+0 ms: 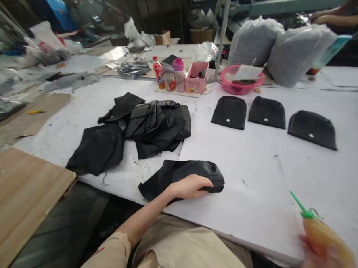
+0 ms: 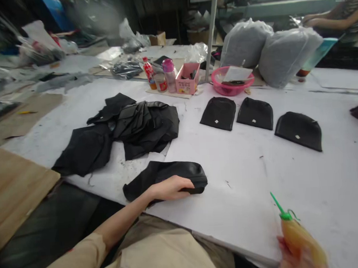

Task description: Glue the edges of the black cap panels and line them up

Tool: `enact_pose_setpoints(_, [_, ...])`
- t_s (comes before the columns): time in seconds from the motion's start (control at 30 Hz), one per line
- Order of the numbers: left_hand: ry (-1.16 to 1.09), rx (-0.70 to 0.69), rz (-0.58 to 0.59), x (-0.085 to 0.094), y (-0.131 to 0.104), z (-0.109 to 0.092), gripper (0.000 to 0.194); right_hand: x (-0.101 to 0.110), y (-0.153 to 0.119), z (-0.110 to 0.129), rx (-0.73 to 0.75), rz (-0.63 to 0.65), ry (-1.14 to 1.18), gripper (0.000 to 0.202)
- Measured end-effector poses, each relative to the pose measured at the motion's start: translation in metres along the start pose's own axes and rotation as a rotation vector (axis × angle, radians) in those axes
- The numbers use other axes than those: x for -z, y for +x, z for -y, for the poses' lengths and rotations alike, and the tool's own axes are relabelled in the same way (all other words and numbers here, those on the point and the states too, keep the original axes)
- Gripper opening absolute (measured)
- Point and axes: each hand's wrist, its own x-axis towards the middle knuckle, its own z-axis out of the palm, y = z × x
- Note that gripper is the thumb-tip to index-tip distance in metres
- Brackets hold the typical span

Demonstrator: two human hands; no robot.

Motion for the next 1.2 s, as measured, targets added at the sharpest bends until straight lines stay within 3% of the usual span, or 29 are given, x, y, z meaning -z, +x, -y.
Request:
enact_pose_setpoints(0.13, [0.136,-0.002,0.21,-0.054,0.016,-0.004,0.026,0.003,-0.005,-0.004,0.106,-0.022,0.071,0.031])
enact_pose_setpoints(0.23, [0.24,-0.066,0.239,-0.066,0.013,-0.012,0.019,0.002,-0.004,-0.003,0.113,-0.051,0.143,0.038])
enact_pose_setpoints(0.37, [0.325,-0.142,0.098,-0.044,-0.016,-0.013,0.017,0.004,-0.004,-0.002,0.118,-0.035,0.178,0.036])
enact_pose_setpoints(0.47, [0.46,-0.024,-0.055,-0.016,-0.052,0.001,0.03,0.003,-0.008,0.0,0.107,-0.037,0.165,0.036])
enact_pose_setpoints(0.67, [0.859,0.228,0.068,0.023,-0.113,0.033,0.062,-0.005,-0.023,0.009,0.183,0.029,0.149,0.04])
enact_pose_setpoints(0.8, [0.824,0.216,0.14,0.035,-0.124,0.04,0.072,-0.006,-0.025,0.019,0.236,0.06,0.157,0.036])
enact_pose_setpoints(0.87, [0.764,0.218,0.112,0.039,-0.125,0.043,0.072,-0.009,-0.029,0.024,0.259,0.071,0.176,0.035])
enact_pose_setpoints(0.97, [0.767,0.248,-0.014,0.044,-0.129,0.051,0.07,-0.028,-0.045,0.028,0.196,0.132,0.192,0.037])
enact_pose_setpoints(1.1, [0.836,0.327,-0.251,0.045,-0.136,0.063,0.074,-0.075,-0.082,0.022,-0.033,0.366,0.222,0.036])
enact_pose_setpoints(1.2, [0.839,0.376,-0.371,0.049,-0.139,0.067,0.055,-0.108,-0.105,0.006,-0.154,0.535,0.22,0.04])
